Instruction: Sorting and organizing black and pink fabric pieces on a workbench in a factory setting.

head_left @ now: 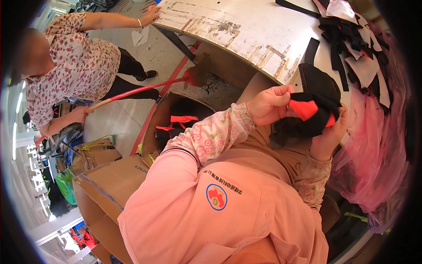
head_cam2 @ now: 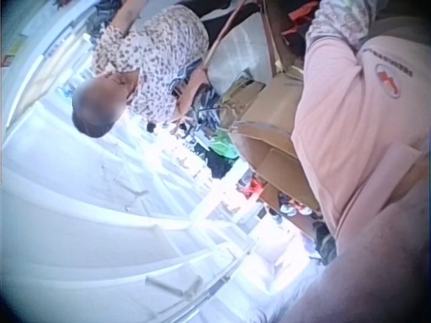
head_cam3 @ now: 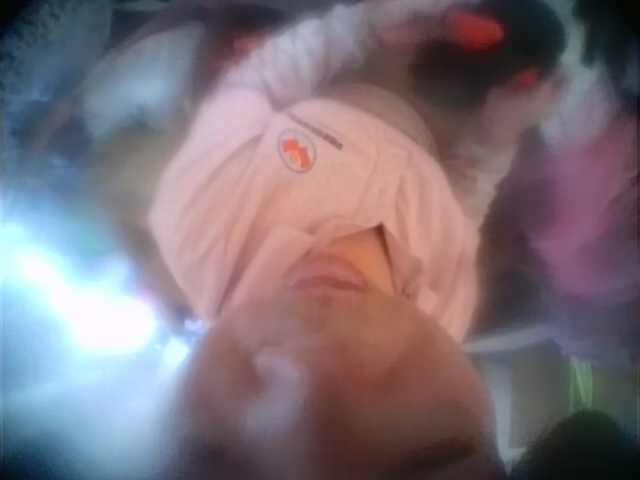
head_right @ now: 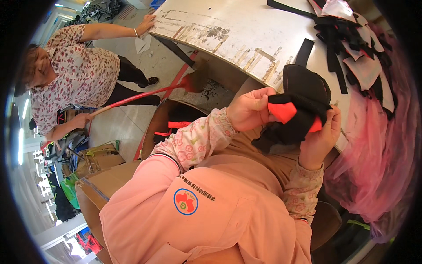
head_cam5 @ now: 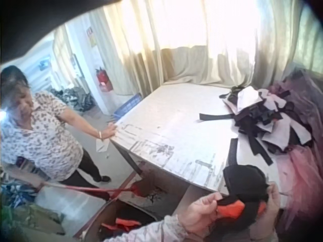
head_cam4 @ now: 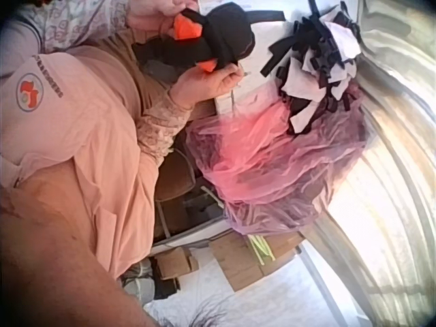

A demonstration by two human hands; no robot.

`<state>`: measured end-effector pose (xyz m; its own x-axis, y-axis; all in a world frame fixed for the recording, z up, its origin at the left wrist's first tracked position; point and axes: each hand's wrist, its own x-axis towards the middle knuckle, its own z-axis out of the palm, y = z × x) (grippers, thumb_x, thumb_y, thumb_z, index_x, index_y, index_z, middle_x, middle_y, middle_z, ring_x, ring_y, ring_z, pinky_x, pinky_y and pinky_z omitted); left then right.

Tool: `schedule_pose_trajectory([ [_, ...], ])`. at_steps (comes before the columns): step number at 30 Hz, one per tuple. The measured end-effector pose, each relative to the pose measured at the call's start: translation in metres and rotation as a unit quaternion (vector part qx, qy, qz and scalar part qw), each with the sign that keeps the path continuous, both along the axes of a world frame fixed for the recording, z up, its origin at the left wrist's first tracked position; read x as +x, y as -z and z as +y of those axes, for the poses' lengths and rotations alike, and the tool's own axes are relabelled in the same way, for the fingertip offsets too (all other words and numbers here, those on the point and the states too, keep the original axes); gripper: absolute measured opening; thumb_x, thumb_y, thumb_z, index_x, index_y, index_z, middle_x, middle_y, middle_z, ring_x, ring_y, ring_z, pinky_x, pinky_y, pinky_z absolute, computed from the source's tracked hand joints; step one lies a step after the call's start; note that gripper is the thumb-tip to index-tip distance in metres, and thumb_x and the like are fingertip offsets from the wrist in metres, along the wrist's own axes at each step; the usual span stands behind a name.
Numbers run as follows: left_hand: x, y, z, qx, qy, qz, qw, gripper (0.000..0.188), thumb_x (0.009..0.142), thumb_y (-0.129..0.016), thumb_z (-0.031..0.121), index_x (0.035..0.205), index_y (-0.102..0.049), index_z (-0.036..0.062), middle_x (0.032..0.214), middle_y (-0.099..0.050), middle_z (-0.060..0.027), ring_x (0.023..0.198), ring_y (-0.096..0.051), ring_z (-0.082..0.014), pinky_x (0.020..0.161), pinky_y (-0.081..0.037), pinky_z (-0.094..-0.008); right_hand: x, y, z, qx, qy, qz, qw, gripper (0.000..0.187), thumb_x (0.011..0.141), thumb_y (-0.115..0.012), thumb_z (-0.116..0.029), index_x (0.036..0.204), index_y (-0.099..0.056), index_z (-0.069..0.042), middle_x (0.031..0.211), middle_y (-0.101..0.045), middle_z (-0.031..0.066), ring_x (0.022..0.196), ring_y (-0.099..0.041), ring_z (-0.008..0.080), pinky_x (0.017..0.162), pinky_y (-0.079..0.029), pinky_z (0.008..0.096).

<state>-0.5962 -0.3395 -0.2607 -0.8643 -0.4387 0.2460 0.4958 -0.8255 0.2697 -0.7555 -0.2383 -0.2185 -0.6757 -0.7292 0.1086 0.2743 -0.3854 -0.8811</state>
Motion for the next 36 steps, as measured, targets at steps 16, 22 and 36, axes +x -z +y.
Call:
schedule_pose_trajectory([
  [16, -0.017, -0.043, -0.008, -0.08, -0.139, -0.298, 0.941, 0.03, 0.094, -0.049, 0.015, 0.121, -0.037, 0.0075, 0.107, -0.056, -0.0094, 0.093, -0.058, -0.0179, 0.084, -0.047, -0.0317, 0.008, 0.005, -0.011, 0.083, -0.017, 0.116, 0.99, 0.011, 0.093, -0.054, -0.012, 0.086, -0.052, -0.004, 0.075, -0.046, -0.0057, 0.07, -0.04, 0.0016, 0.062, -0.035, 0.0174],
  [22, -0.024, -0.042, -0.007, -0.119, -0.259, -0.355, 0.89, 0.039, 0.093, -0.05, 0.014, 0.126, -0.031, 0.0079, 0.102, -0.055, -0.0114, 0.09, -0.057, -0.0182, 0.072, -0.05, -0.0288, 0.015, 0.017, -0.011, 0.107, -0.012, 0.176, 0.979, 0.012, 0.089, -0.059, -0.011, 0.085, -0.052, -0.002, 0.075, -0.049, -0.0016, 0.066, -0.044, 0.0058, 0.06, -0.039, 0.0196],
  [36, -0.019, -0.022, -0.008, -0.208, -0.041, -0.341, 0.916, 0.011, 0.092, -0.053, 0.009, 0.098, -0.057, 0.0018, 0.091, -0.06, -0.0013, 0.081, -0.056, -0.0069, 0.071, -0.046, -0.0204, 0.0, 0.01, -0.008, 0.058, 0.11, 0.292, 0.948, 0.009, 0.085, -0.058, -0.001, 0.087, -0.05, -0.002, 0.084, -0.059, 0.009, 0.068, -0.054, 0.0131, 0.061, -0.044, 0.0239],
])
